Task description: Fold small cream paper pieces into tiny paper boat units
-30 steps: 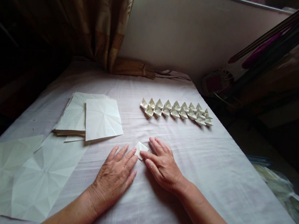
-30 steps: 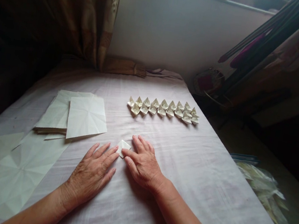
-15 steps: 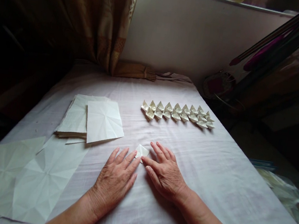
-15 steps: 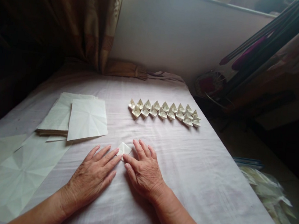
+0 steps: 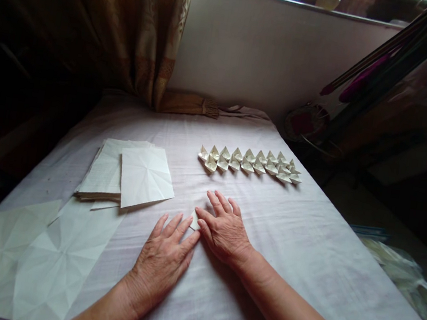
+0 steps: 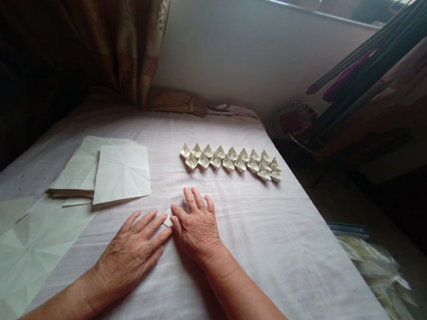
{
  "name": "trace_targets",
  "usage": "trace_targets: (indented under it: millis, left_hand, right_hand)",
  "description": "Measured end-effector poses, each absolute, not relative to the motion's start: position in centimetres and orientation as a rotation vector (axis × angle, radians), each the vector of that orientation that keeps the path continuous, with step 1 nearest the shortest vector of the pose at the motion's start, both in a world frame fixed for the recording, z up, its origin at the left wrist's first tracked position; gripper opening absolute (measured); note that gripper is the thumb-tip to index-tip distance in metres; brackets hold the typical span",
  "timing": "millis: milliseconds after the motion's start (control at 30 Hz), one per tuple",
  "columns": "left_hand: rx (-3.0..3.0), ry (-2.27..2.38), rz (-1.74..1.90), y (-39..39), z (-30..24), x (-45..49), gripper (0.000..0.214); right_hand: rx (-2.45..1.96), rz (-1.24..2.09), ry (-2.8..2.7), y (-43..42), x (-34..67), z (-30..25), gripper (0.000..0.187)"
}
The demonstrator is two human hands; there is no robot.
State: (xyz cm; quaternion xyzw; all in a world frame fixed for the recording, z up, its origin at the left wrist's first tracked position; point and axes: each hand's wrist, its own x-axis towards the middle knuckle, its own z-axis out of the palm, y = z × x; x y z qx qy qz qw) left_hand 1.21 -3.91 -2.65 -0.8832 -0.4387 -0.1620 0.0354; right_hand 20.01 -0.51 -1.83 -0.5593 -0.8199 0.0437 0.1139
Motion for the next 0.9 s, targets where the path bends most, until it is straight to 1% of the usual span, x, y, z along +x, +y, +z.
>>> trace_targets:
  millis: [167, 333, 500, 667, 900]
  left_hand:
    - [-2.695, -1.368, -0.499, -4.0, -3.0, 1.2, 0.034]
    - [-2.693, -1.381, -0.476, -4.1, -3.1, 1.2, 0.035]
    - [-2.690, -1.370, -0.492, -4.0, -3.1, 1.2, 0.033]
    - [-2.696, -1.368, -0.500, -4.0, -3.1, 1.3, 0.033]
    - [-2.702, -1.317, -0.423, -4.0, -2.8, 0.7, 0.037]
  right_hand:
    - [-1.669, 0.131, -2.410, -2.4, 20.8, -2.7, 0.045]
    - [-1.751, 0.113, -2.360, -3.9, 22.3, -3.0, 0.041]
    - [-1.696, 0.085, -2.412, -3.1, 22.6, -2.6, 0.039]
    - [-1.625, 0.121, -2.489, -1.3, 21.4, -2.7, 0.042]
    - [-1.674, 0.182, -2.478, -0.9, 20.9, -2.9, 0.046]
